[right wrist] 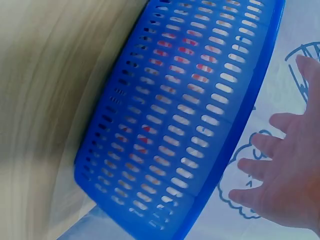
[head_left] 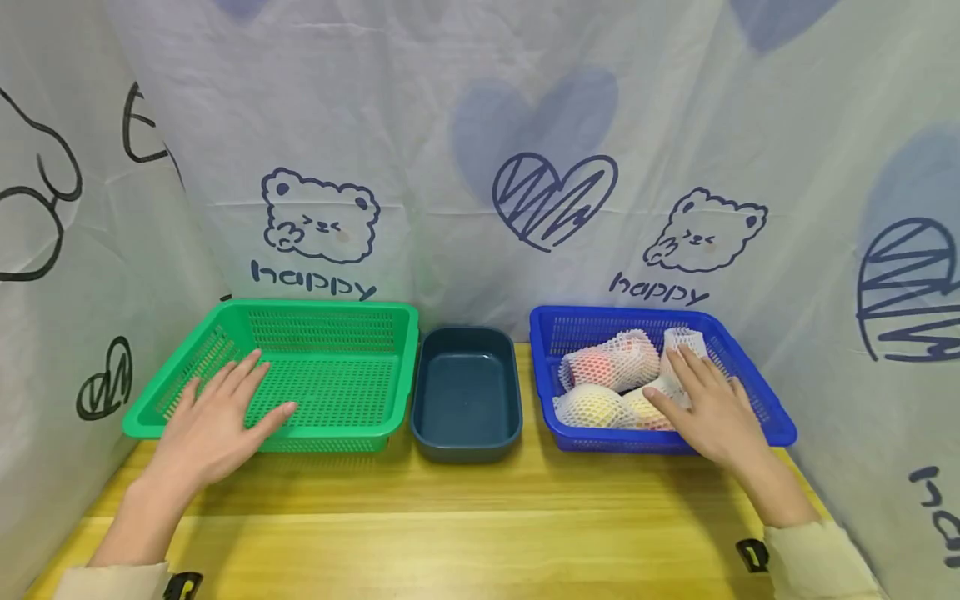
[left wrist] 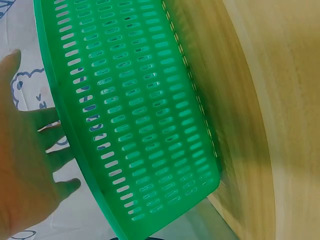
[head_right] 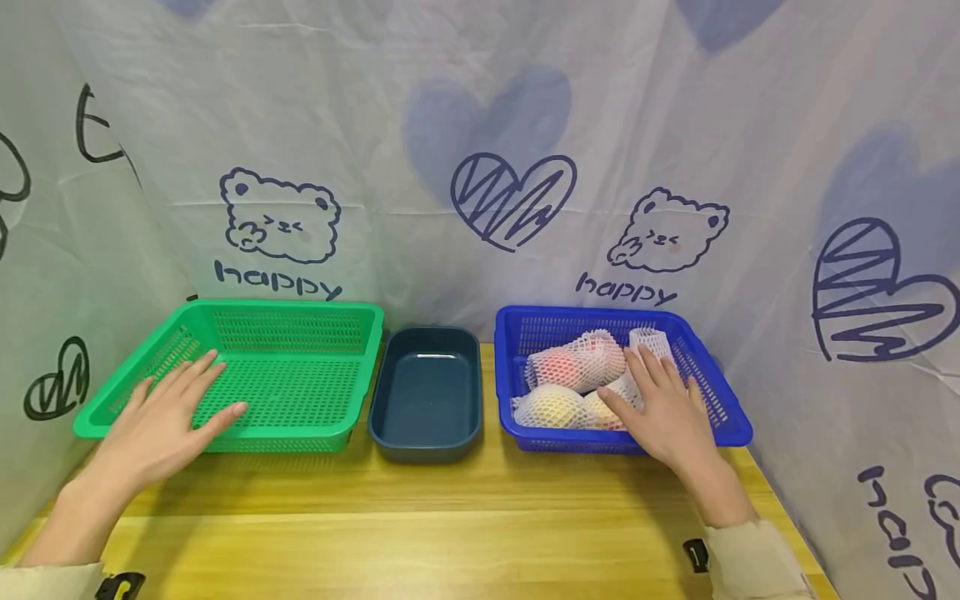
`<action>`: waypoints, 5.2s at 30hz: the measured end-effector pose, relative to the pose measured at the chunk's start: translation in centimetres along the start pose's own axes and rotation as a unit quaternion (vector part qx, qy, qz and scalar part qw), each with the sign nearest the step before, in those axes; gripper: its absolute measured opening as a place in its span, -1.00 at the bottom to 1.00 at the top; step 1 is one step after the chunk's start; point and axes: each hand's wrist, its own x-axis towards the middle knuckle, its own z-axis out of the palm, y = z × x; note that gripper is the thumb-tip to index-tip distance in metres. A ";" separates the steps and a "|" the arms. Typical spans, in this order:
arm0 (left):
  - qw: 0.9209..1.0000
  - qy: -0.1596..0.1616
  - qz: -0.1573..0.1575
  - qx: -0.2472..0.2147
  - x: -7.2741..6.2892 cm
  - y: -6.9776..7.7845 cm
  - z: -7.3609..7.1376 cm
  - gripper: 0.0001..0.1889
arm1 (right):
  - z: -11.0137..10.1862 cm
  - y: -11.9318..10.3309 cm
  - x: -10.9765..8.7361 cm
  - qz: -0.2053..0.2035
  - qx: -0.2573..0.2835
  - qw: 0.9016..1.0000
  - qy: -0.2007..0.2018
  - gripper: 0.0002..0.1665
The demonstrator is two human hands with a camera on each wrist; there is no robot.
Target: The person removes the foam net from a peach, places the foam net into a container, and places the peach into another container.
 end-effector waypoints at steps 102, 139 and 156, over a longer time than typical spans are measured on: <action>0.999 -0.003 0.052 -0.015 -1.6 1.9 2.8 -0.51 | 2.8 -4.7 5.9 -0.160 0.281 0.946 -0.039 -0.50; 0.998 -0.010 0.052 -0.016 -1.5 2.0 2.7 -0.47 | 6.6 -14.5 -1.8 -0.338 0.362 0.868 -0.007 -0.52; 0.999 -0.014 0.051 -0.015 -1.4 2.0 2.7 -0.47 | 10.1 -16.1 -3.8 -0.313 0.294 0.895 -0.121 -0.57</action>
